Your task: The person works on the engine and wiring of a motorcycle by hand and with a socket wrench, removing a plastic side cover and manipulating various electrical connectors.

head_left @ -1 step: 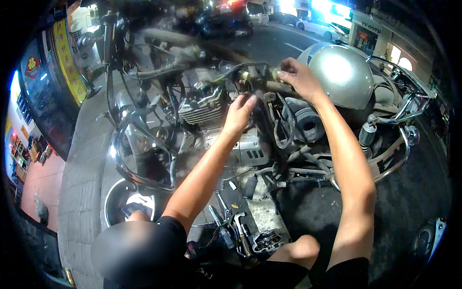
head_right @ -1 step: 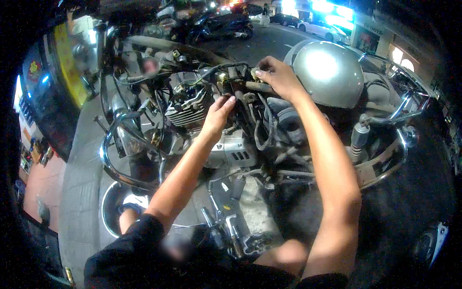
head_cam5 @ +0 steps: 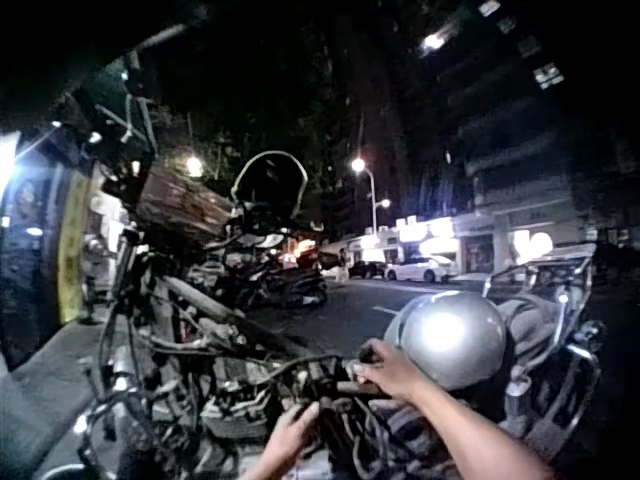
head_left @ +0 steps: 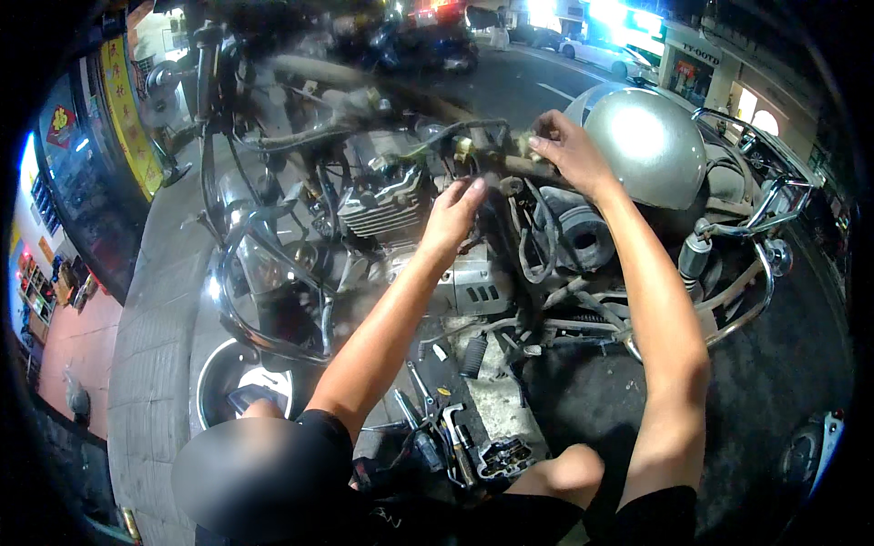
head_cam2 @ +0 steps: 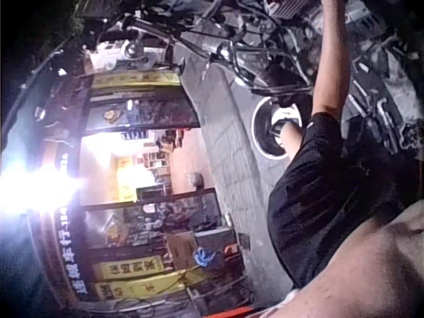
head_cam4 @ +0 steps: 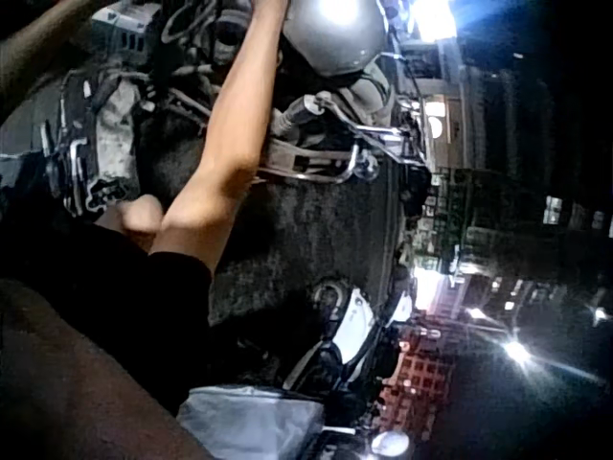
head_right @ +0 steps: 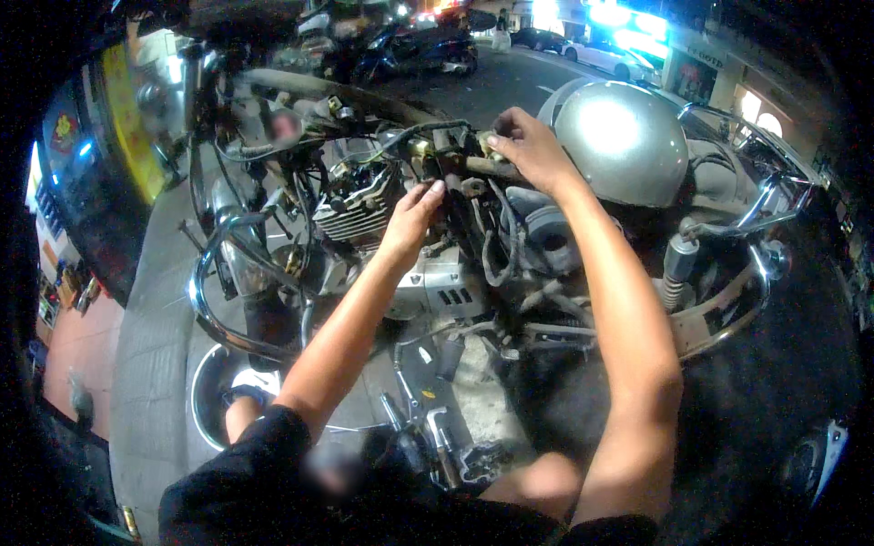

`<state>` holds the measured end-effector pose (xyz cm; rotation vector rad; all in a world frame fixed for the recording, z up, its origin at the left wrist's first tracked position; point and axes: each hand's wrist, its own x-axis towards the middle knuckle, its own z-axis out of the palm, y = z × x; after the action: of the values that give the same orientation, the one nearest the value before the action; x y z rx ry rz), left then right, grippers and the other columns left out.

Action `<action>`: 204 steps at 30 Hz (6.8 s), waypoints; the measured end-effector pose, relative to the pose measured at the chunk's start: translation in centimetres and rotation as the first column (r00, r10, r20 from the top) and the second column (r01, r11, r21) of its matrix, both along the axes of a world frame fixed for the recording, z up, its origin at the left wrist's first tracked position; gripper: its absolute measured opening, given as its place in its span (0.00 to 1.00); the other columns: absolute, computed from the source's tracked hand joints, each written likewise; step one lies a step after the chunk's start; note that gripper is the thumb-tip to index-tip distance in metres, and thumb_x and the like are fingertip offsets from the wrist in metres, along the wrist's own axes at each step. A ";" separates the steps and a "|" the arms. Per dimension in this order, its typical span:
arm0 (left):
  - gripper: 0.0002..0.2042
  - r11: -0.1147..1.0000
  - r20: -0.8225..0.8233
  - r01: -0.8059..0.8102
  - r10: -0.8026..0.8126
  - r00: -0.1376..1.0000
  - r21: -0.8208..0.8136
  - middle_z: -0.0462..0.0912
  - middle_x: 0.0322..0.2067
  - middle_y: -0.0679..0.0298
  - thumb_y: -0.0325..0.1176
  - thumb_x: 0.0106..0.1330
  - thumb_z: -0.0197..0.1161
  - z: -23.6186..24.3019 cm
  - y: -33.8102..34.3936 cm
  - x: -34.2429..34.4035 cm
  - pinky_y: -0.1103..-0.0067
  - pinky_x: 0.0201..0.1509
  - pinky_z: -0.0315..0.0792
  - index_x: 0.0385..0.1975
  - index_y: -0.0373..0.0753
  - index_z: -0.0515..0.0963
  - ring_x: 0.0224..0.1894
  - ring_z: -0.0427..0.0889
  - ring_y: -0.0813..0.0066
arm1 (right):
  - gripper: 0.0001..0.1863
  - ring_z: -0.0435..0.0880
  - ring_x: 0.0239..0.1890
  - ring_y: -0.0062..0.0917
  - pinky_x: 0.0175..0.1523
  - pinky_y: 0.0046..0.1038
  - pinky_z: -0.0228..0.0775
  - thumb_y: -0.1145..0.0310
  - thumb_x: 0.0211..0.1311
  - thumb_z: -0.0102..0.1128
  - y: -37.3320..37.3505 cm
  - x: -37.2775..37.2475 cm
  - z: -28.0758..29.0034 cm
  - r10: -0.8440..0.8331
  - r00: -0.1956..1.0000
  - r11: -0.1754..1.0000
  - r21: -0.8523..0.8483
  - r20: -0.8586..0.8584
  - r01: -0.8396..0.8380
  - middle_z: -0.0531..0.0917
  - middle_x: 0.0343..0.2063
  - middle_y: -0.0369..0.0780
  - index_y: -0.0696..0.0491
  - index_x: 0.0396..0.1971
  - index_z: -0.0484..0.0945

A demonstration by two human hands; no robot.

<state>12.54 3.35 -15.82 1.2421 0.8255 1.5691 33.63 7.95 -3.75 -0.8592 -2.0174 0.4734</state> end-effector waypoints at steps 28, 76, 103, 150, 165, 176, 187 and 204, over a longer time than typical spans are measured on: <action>0.09 0.908 0.519 0.415 -0.383 0.764 0.060 0.75 0.27 0.78 0.46 0.73 0.60 0.2 0.5 2.1 0.81 0.42 0.67 0.38 0.49 0.77 0.32 0.73 0.83 | 0.15 0.79 0.42 0.38 0.48 0.35 0.69 0.64 0.59 0.62 1.8 -2.1 3.3 -0.082 0.763 0.984 0.176 0.642 -0.043 0.78 0.35 0.46 0.60 0.40 0.83; 0.21 0.824 0.792 0.551 -0.422 0.441 0.132 0.83 0.45 0.67 0.54 0.72 0.54 2.0 4.8 4.7 0.73 0.44 0.78 0.52 0.45 0.78 0.43 0.82 0.73 | 0.29 0.82 0.49 0.33 0.57 0.32 0.71 0.55 0.62 0.66 -3.1 -1.5 2.0 -0.382 0.852 0.922 0.082 0.358 0.379 0.85 0.46 0.47 0.59 0.55 0.76; 0.20 0.961 0.901 0.260 -0.191 0.389 0.092 0.83 0.46 0.63 0.46 0.77 0.52 0.6 5.8 7.0 0.76 0.54 0.72 0.52 0.35 0.79 0.48 0.80 0.74 | 0.19 0.83 0.46 0.49 0.50 0.44 0.74 0.59 0.61 0.64 -1.3 -3.6 3.0 -0.499 0.626 0.844 0.501 0.599 0.192 0.85 0.41 0.49 0.52 0.48 0.80; 0.27 0.977 0.455 -0.137 0.199 0.868 -0.166 0.74 0.62 0.46 0.43 0.74 0.48 0.1 2.8 7.0 0.72 0.68 0.60 0.62 0.25 0.69 0.63 0.71 0.56 | 0.18 0.78 0.49 0.42 0.55 0.38 0.69 0.61 0.66 0.61 -1.3 -2.5 5.3 -0.137 0.587 0.980 0.194 0.798 -0.034 0.78 0.41 0.49 0.56 0.50 0.80; 0.24 0.942 0.709 0.334 -0.236 0.665 0.001 0.83 0.49 0.57 0.51 0.79 0.40 -2.2 5.4 6.0 0.64 0.59 0.73 0.57 0.40 0.74 0.50 0.81 0.61 | 0.25 0.82 0.49 0.47 0.56 0.42 0.72 0.58 0.55 0.70 0.2 -2.9 6.8 -0.070 0.420 0.984 0.131 0.905 -0.117 0.84 0.44 0.51 0.50 0.52 0.81; 0.25 0.853 0.572 0.522 -0.432 0.698 0.007 0.82 0.53 0.64 0.55 0.69 0.61 0.5 3.9 3.3 0.59 0.66 0.66 0.58 0.47 0.76 0.56 0.78 0.62 | 0.26 0.83 0.36 0.35 0.39 0.38 0.79 0.72 0.51 0.65 1.7 -5.6 8.7 0.085 0.284 0.988 -0.118 0.955 0.102 0.86 0.37 0.44 0.49 0.55 0.81; 0.28 0.844 0.554 0.533 -0.416 0.721 -0.060 0.81 0.56 0.64 0.59 0.67 0.61 0.9 4.0 2.7 0.59 0.65 0.67 0.59 0.47 0.75 0.58 0.77 0.62 | 0.19 0.84 0.34 0.31 0.39 0.34 0.78 0.62 0.56 0.69 1.4 -6.4 9.1 0.098 0.346 0.963 -0.177 0.933 0.203 0.87 0.34 0.41 0.53 0.48 0.83; 0.25 0.944 0.304 0.328 -0.303 0.903 -0.035 0.76 0.59 0.63 0.52 0.74 0.54 0.9 5.2 2.6 0.67 0.64 0.67 0.64 0.44 0.69 0.59 0.74 0.66 | 0.21 0.82 0.48 0.46 0.55 0.40 0.72 0.62 0.57 0.58 2.0 -1.4 2.4 -0.146 0.828 0.962 0.273 0.542 -0.009 0.84 0.43 0.49 0.55 0.49 0.82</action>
<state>15.09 8.59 -14.96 0.9906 0.4656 1.3928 32.24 9.91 -1.30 -0.9730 -2.4959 -0.1218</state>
